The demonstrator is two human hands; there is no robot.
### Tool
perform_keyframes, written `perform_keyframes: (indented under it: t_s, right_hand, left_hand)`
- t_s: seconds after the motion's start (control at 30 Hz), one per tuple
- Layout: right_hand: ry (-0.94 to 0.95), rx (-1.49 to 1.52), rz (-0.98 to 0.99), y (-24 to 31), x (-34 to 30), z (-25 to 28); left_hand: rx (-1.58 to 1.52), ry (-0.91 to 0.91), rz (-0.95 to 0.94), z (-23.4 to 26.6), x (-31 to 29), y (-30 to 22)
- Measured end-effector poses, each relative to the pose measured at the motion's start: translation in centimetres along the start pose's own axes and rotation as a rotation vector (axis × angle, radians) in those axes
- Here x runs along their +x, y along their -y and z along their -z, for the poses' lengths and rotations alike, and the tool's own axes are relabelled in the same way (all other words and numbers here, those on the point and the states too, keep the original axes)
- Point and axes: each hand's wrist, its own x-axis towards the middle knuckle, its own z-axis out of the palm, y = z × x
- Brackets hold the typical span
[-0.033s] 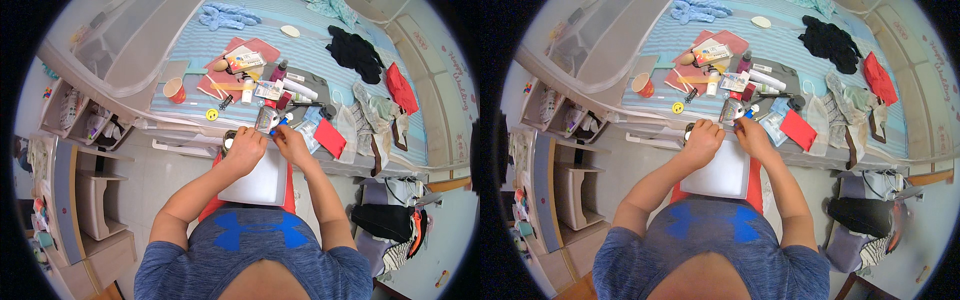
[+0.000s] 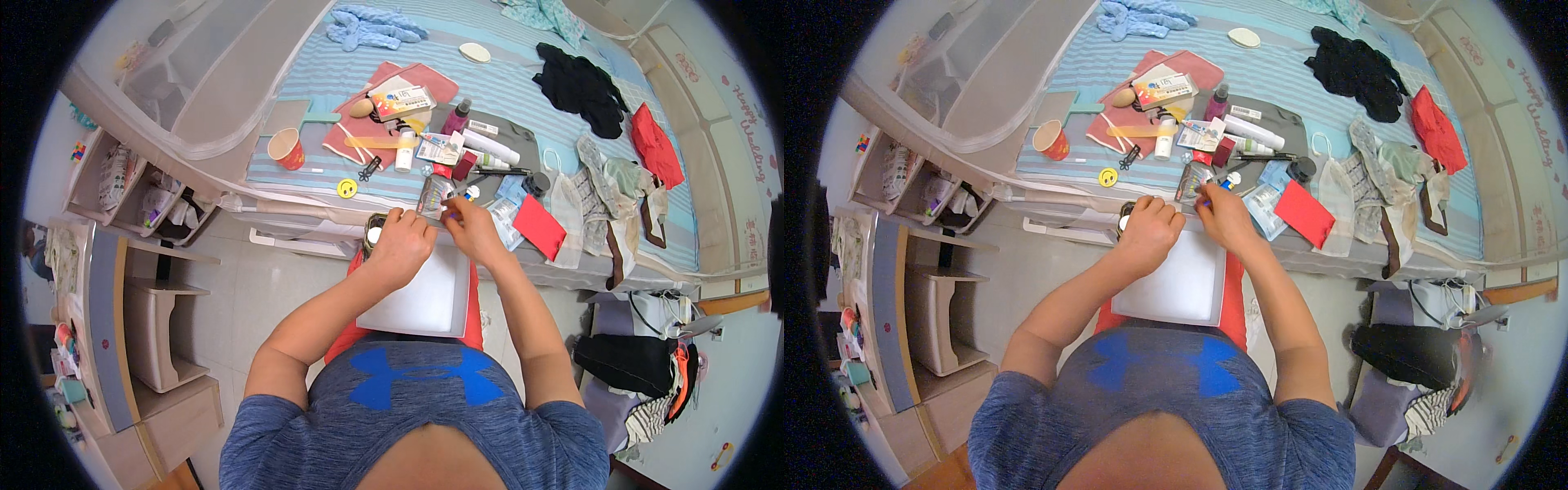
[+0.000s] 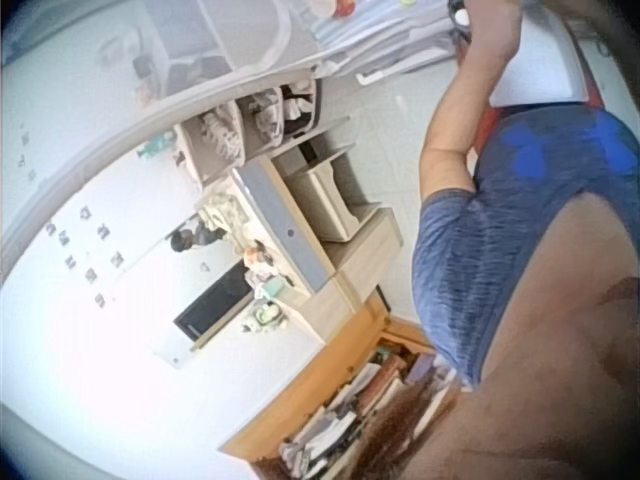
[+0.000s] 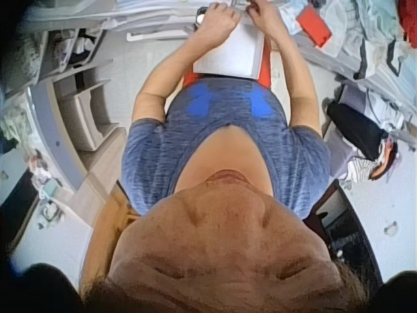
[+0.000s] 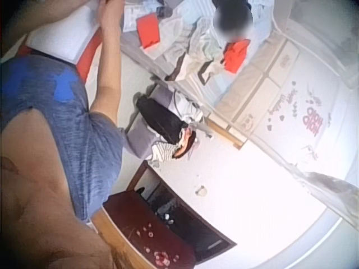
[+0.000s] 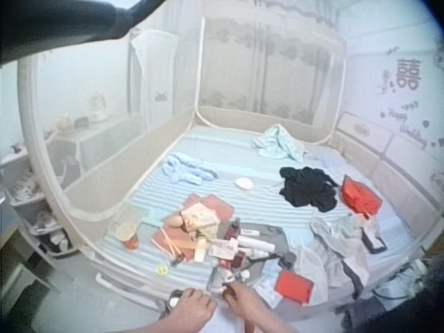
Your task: The person picks up and places various makeup products, bottles, and a tube into a white box while sitting in a bedroom.
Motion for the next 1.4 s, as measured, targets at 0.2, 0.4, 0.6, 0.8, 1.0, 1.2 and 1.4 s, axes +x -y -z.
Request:
perform_keyframes:
  t_s: [0.2, 0.4, 0.6, 0.8, 1.0, 1.2, 1.4]
  right_hand:
    - [-0.073, -0.119, -0.161, 0.7, 10.6, -4.5]
    - [-0.095, -0.212, -0.382, 1.0, 14.6, -7.1]
    - [-0.015, 0.099, -0.343, -3.8, 15.4, -6.3]
    - [0.036, 0.372, -0.206, -3.6, 10.1, -2.2]
    - [-0.002, 0.352, -0.157, -1.3, 0.6, 1.3]
    - [0.038, -0.116, -0.047, 1.1, -5.7, -1.6]
    - [0.028, -0.249, -0.117, -0.5, -4.1, -5.6]
  left_hand:
    - [-0.026, -0.095, 0.057, -0.4, -0.6, -0.1]
    - [-0.306, -0.223, 0.108, 2.2, -2.3, 0.0]
    - [-0.46, -0.373, 0.179, 3.5, -5.7, 0.1]
    - [-0.524, -0.448, 0.328, 3.2, -9.1, 0.5]
    - [-0.489, -0.482, 0.458, 2.2, -10.8, 0.0]
    - [-0.494, -0.433, 0.524, 1.0, -11.8, -0.7]
    - [-0.467, -0.312, 0.702, -1.0, -12.9, -1.7]
